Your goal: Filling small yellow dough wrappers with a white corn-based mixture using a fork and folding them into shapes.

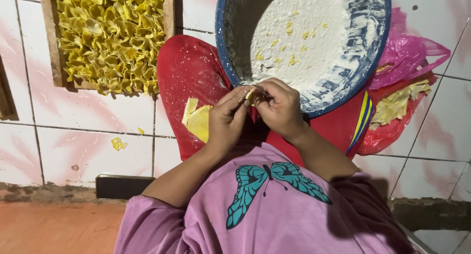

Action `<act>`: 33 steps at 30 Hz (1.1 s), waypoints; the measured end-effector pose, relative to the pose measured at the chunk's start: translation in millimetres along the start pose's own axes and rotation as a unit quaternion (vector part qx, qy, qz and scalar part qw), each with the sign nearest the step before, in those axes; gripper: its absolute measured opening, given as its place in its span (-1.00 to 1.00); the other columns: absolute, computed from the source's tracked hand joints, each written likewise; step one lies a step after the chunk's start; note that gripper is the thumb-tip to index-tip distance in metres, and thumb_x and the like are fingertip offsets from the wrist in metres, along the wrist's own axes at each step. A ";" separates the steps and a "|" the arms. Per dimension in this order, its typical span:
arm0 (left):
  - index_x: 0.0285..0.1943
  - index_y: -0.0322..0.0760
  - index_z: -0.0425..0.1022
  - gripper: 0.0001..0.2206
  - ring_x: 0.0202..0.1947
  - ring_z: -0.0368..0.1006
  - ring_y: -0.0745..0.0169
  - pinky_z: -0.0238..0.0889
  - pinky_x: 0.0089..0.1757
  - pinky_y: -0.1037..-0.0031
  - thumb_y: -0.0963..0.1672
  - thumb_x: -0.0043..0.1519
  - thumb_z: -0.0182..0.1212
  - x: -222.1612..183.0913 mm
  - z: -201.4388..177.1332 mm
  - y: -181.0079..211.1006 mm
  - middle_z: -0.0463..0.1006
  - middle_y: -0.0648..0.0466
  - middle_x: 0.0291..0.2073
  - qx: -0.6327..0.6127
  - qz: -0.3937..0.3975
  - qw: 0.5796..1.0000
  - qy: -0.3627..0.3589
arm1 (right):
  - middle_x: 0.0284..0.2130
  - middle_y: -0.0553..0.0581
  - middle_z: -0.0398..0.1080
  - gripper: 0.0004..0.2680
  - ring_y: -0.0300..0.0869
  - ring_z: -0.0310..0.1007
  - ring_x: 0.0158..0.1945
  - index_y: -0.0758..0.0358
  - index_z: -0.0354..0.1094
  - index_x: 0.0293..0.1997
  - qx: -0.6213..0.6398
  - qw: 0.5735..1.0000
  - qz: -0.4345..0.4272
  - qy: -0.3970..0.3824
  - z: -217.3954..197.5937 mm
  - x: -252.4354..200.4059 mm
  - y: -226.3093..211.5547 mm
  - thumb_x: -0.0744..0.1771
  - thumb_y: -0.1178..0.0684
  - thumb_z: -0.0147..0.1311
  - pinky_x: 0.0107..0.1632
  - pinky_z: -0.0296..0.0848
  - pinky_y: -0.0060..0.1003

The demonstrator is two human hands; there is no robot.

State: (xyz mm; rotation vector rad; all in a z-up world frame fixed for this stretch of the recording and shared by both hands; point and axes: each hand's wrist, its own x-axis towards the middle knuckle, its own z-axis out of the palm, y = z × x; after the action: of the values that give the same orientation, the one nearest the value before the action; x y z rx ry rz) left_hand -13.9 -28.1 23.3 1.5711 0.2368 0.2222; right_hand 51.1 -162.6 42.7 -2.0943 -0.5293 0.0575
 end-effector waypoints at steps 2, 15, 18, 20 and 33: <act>0.13 -0.42 0.57 -0.71 0.06 0.56 -0.25 0.41 0.07 0.09 -0.30 0.21 0.28 2.0 -4.7 -10.2 0.63 -0.23 -0.01 0.005 0.000 1.000 -0.012 | -0.47 0.15 0.47 -0.95 -0.11 0.40 -0.53 0.32 0.52 -0.26 0.007 1.000 0.000 -0.010 1.6 1.0 0.0 0.30 0.32 0.20 -0.49 0.37 -0.33; -0.07 -0.29 0.39 -0.87 -0.05 0.46 0.18 0.35 0.01 0.37 -0.29 0.30 0.21 6.2 -127.2 -68.8 0.50 -0.04 -0.12 -0.060 -0.003 0.980 0.191 | -0.32 0.27 0.51 -0.95 -0.24 0.35 -0.17 0.44 0.48 -0.11 0.091 0.992 0.083 -0.031 -7.9 -10.2 34.5 0.39 0.26 0.21 -0.10 0.45 -0.20; -0.16 -0.05 0.49 -0.85 -0.20 0.44 0.33 0.29 -0.16 0.54 -0.20 0.22 0.36 -1.3 -195.7 -130.1 0.56 0.17 -0.17 0.094 -0.090 0.927 0.353 | -0.34 0.23 0.50 -0.94 -0.27 0.35 -0.17 0.40 0.50 -0.13 0.106 0.989 0.092 -0.043 -3.8 -6.7 35.9 0.41 0.21 0.22 -0.04 0.47 -0.23; -0.21 -0.08 0.50 -0.85 -0.25 0.48 0.31 0.34 -0.18 0.53 -0.19 0.19 0.41 -4.8 -247.9 -184.8 0.57 0.15 -0.25 0.137 -0.076 0.905 0.396 | -0.33 0.23 0.51 -0.95 -0.27 0.37 -0.17 0.40 0.51 -0.12 0.101 0.989 0.097 -0.044 -2.5 -6.5 39.5 0.41 0.21 0.22 -0.04 0.47 -0.24; -0.51 -0.18 0.46 -0.83 -0.46 0.58 0.22 0.42 -0.22 0.47 -0.25 -0.14 0.38 71.5 -353.8 -304.4 0.52 0.12 -0.57 0.262 -0.142 0.735 0.609 | -0.45 0.18 0.45 -0.91 -0.31 0.26 -0.21 0.38 0.48 -0.22 0.081 0.989 0.119 -0.039 2.3 -7.3 50.3 0.43 0.19 0.22 -0.06 0.45 -0.25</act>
State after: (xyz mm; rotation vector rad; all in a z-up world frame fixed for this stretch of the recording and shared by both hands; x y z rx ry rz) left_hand -50.5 334.6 -276.8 1.6752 1.6867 1.0083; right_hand 61.4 -186.9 -0.8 -1.9911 -0.3080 0.3122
